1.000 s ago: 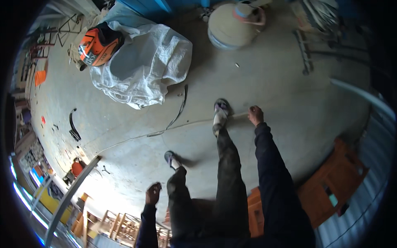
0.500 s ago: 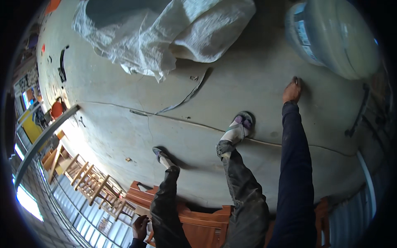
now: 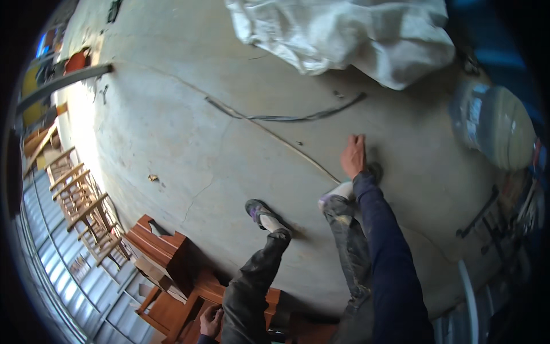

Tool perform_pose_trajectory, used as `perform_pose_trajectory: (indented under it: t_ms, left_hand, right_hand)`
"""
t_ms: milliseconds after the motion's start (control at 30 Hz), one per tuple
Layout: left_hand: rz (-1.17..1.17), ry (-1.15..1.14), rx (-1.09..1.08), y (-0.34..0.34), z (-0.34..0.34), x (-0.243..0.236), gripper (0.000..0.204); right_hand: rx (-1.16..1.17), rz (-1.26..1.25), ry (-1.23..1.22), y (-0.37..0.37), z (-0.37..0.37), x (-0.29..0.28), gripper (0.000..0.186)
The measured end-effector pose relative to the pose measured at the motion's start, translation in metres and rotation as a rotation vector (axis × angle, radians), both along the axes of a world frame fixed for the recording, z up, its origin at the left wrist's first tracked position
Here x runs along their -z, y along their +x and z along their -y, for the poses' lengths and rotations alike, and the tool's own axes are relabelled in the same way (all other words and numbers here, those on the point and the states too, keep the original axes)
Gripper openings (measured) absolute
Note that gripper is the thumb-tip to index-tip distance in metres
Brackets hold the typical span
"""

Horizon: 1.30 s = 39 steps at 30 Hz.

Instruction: Repairing and maintaining a portable air compressor by applying seal tape to connectors and assembling parts.

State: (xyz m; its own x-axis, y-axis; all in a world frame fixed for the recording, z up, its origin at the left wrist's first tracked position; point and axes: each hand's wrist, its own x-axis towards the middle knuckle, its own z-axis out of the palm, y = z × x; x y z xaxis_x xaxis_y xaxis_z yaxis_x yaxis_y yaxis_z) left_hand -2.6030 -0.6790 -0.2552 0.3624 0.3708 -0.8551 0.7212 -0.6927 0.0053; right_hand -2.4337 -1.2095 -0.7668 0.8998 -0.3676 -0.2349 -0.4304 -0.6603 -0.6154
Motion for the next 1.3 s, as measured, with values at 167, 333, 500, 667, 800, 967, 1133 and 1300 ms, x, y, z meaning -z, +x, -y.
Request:
perform_pose_trajectory:
  t_ms: [167, 333, 500, 667, 800, 967, 1133, 1300]
  left_hand:
    - [0.034, 0.057, -0.451, -0.040, -0.023, 0.008, 0.029]
    - [0.181, 0.057, -0.298, -0.066, -0.029, 0.027, 0.028]
    - [0.221, -0.054, -0.398, -0.079, -0.046, -0.001, 0.030]
    - [0.192, -0.157, -0.394, -0.096, -0.078, -0.063, 0.033]
    - [0.179, -0.174, -0.347, -0.078, -0.114, -0.110, 0.036]
    - [0.335, -0.226, -0.722, -0.019, -0.147, -0.104, 0.039]
    - [0.499, -0.235, -0.753, 0.112, -0.167, -0.114, 0.039]
    - [0.458, -0.118, -0.751, 0.209, -0.193, -0.104, 0.035]
  right_hand:
    - [-0.222, -0.288, 0.058, 0.063, -0.145, -0.004, 0.030]
    - [-0.155, -0.218, -0.110, 0.048, -0.124, 0.050, 0.027]
    - [-0.156, -0.237, -0.132, 0.063, -0.155, -0.035, 0.017]
    - [-0.262, -0.264, -0.201, 0.015, -0.159, -0.197, 0.015]
    - [-0.224, -0.326, -0.121, -0.002, -0.164, -0.372, 0.023]
    - [-0.204, -0.384, -0.118, 0.069, -0.207, -0.527, 0.031]
    - [-0.160, -0.309, -0.069, 0.207, -0.258, -0.519, 0.030]
    - [-0.165, -0.318, -0.011, 0.366, -0.321, -0.498, 0.027]
